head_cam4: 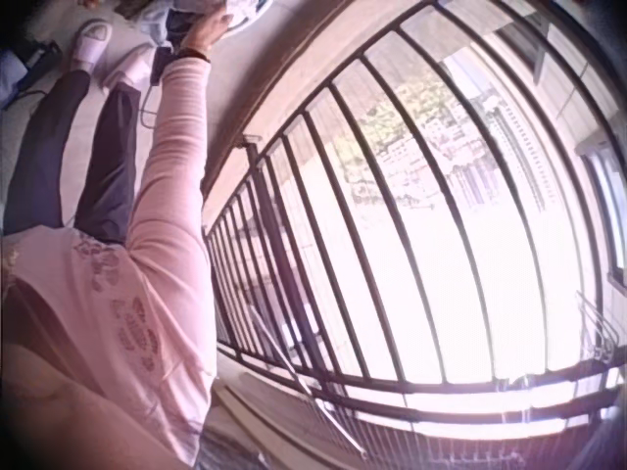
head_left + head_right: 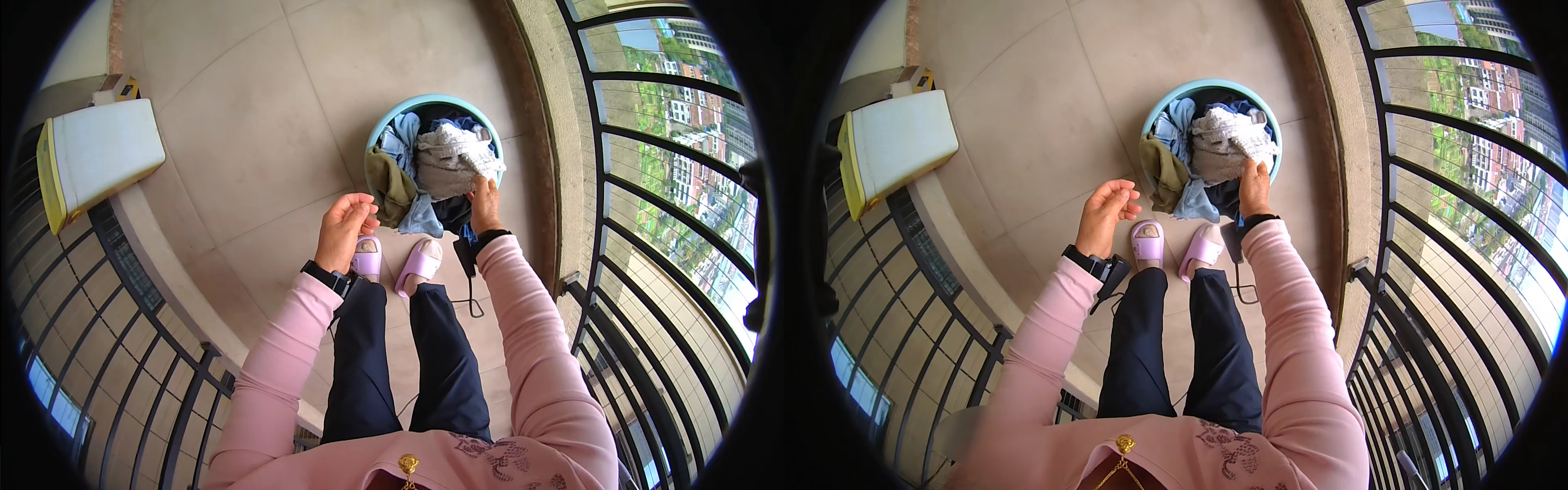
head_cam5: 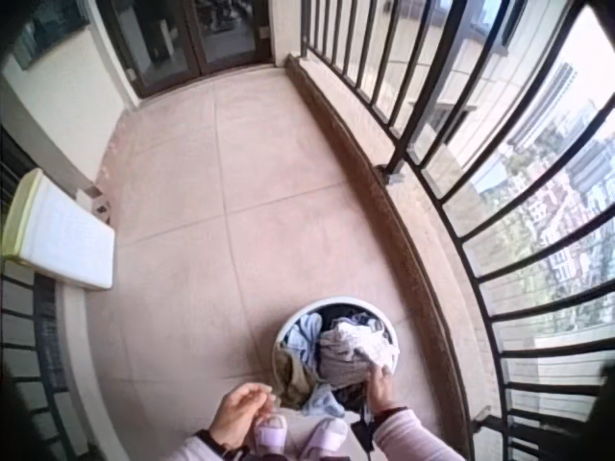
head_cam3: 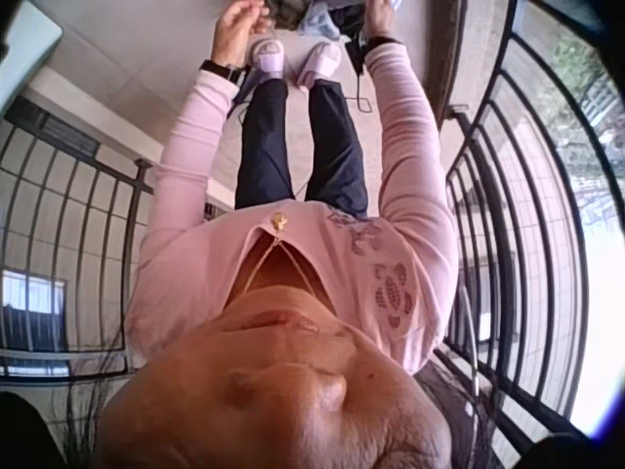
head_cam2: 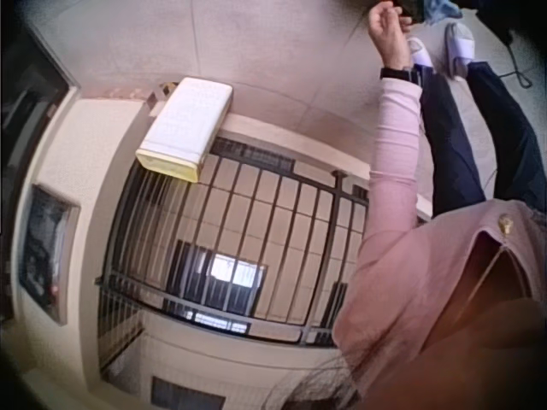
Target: The person takes wet clothes from a basin on a balcony, places each item on a hanger, and uses a long pole to hang the hangers on an overhead line. Items handled include a light-colored top, a patterned top, a black top, an olive top, and gray shorts.
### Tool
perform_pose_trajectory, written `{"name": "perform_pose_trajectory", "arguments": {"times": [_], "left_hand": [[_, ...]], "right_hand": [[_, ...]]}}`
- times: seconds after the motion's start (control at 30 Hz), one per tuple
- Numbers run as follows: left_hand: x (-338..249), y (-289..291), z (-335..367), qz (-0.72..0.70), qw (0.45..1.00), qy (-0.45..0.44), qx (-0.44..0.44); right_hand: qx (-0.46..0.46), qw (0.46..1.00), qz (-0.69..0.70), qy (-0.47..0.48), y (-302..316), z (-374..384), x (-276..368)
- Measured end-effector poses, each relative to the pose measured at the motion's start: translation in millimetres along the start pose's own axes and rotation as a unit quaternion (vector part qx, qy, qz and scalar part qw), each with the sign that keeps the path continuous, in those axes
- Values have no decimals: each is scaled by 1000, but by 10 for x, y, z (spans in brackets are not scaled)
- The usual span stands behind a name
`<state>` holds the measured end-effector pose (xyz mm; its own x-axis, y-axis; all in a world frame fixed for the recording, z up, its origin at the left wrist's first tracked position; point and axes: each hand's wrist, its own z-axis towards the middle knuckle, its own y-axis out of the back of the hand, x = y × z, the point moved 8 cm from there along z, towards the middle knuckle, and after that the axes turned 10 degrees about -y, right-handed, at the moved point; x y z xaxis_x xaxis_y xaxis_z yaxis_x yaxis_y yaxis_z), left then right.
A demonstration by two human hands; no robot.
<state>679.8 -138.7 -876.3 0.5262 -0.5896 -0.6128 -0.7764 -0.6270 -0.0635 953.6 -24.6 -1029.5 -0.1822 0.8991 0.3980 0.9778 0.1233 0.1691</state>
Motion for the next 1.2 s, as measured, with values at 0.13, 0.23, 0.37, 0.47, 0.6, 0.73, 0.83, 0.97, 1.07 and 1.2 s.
{"name": "perform_pose_trajectory", "arguments": {"times": [0.13, 0.23, 0.37, 0.47, 0.6, 0.73, 0.83, 0.97, 1.07, 1.2], "left_hand": [[-4, -34, 77, 30, 999, 8, 17], [86, -68, 124, 60, 997, 36, 20], [190, -286, 179, 79, 993, 42, 75], [117, -603, 103, 152, 975, -53, 151], [-298, -967, -247, 312, 871, -292, 242], [-686, -930, -680, 293, 873, -244, 303], [-1138, -1018, -1036, 251, 862, -234, 373], [-1945, -1003, -1597, 217, 873, -347, 264], [-2342, -1163, -2429, 155, 795, -465, 357], [-2307, -1099, -3291, 116, 768, -366, 512]], "right_hand": [[14, 999, 49, 12, 230, -489, 340], [69, 992, 108, -7, 146, -766, 638], [165, 980, 109, 35, -202, -1228, 1083], [274, 957, 21, 93, -599, -1827, 1254], [344, 924, -19, 162, -759, -2575, 1504], [346, 922, 113, 133, -286, -3062, 1955], [307, 933, 163, 96, 140, -3452, 2171], [379, 883, 249, 122, 458, -4358, 2445], [398, 890, 102, 195, 499, -5007, 2375], [394, 885, 132, 209, 755, -5362, 2108]]}}
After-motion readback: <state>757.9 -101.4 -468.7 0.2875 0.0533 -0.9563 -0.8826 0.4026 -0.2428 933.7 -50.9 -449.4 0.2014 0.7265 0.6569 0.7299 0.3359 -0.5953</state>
